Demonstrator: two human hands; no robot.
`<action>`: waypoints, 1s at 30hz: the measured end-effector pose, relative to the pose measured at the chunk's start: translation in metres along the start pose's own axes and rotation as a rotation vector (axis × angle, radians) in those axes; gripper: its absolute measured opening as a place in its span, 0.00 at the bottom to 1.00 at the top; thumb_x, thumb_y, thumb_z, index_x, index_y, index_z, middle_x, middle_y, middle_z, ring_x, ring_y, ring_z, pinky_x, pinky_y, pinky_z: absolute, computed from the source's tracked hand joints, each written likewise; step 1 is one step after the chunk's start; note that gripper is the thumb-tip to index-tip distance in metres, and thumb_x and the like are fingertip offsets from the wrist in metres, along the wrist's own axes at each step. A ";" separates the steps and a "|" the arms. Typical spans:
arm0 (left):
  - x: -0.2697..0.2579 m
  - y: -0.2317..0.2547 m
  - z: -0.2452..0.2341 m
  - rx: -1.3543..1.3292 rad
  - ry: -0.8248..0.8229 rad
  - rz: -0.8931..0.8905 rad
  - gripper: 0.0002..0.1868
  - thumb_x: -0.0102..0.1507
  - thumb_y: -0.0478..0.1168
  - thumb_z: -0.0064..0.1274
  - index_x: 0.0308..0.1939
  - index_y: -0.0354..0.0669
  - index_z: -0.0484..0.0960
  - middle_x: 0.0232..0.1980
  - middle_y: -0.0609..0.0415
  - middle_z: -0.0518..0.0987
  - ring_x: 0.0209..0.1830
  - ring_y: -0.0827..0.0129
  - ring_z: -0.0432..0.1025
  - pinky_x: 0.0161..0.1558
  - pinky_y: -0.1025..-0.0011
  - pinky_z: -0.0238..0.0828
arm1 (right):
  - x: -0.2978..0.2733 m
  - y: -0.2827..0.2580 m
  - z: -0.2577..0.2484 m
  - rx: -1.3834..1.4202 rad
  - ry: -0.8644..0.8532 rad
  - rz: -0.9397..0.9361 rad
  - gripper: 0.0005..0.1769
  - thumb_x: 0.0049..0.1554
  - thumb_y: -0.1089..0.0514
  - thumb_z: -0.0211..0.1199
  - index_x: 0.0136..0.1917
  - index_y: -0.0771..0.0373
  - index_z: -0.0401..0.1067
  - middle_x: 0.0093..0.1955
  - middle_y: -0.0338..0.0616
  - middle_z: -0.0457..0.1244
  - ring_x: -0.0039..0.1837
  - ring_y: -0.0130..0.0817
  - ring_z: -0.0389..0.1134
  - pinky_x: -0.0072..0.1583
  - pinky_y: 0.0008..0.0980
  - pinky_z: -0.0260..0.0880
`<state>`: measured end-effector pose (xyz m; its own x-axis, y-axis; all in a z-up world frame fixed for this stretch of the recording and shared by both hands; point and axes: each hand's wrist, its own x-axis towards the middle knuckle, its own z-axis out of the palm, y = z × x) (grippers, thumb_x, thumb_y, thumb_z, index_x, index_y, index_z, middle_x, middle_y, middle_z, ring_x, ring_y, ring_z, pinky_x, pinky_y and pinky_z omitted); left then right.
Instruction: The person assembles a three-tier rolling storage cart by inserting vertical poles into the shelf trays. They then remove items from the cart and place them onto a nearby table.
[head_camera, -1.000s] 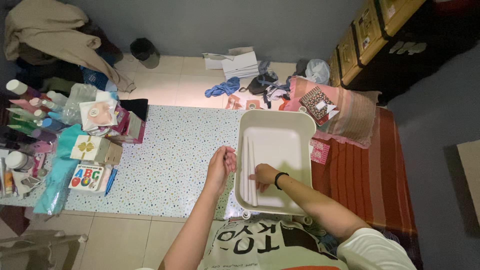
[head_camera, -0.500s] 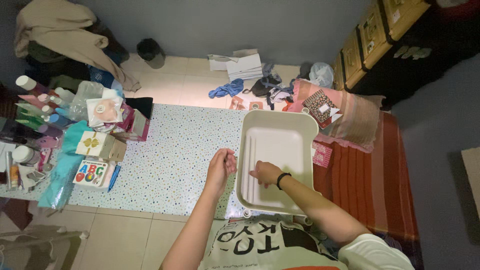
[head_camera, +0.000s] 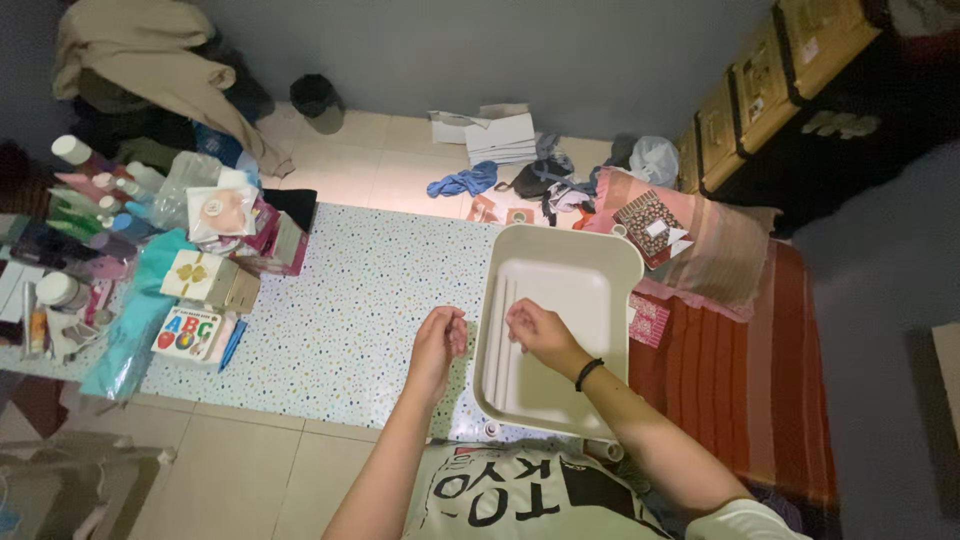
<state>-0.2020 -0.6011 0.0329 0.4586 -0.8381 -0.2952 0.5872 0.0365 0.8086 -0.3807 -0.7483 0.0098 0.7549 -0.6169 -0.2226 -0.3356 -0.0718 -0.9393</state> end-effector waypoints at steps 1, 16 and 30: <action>-0.001 0.000 -0.001 0.001 0.011 -0.001 0.13 0.71 0.42 0.37 0.45 0.38 0.76 0.30 0.56 0.73 0.25 0.73 0.63 0.30 0.73 0.62 | -0.002 -0.010 -0.002 0.036 -0.010 -0.014 0.11 0.63 0.54 0.56 0.52 0.63 0.68 0.37 0.40 0.67 0.39 0.24 0.68 0.40 0.27 0.71; -0.035 0.022 -0.075 0.007 0.275 0.147 0.12 0.71 0.44 0.41 0.44 0.42 0.78 0.35 0.59 0.74 0.31 0.76 0.65 0.36 0.75 0.63 | -0.002 -0.154 0.045 -0.406 -0.253 -0.390 0.12 0.61 0.53 0.59 0.54 0.62 0.70 0.48 0.45 0.68 0.48 0.38 0.69 0.52 0.36 0.69; -0.130 0.079 -0.220 0.011 0.493 0.302 0.11 0.71 0.42 0.43 0.43 0.43 0.79 0.40 0.60 0.76 0.35 0.79 0.65 0.38 0.77 0.62 | -0.009 -0.226 0.216 -0.486 -0.593 -0.381 0.14 0.60 0.51 0.62 0.54 0.62 0.69 0.52 0.47 0.67 0.48 0.37 0.70 0.52 0.37 0.71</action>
<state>-0.0687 -0.3701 0.0229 0.8628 -0.4391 -0.2504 0.3761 0.2266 0.8985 -0.1899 -0.5571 0.1681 0.9897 0.0197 -0.1417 -0.1014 -0.6023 -0.7918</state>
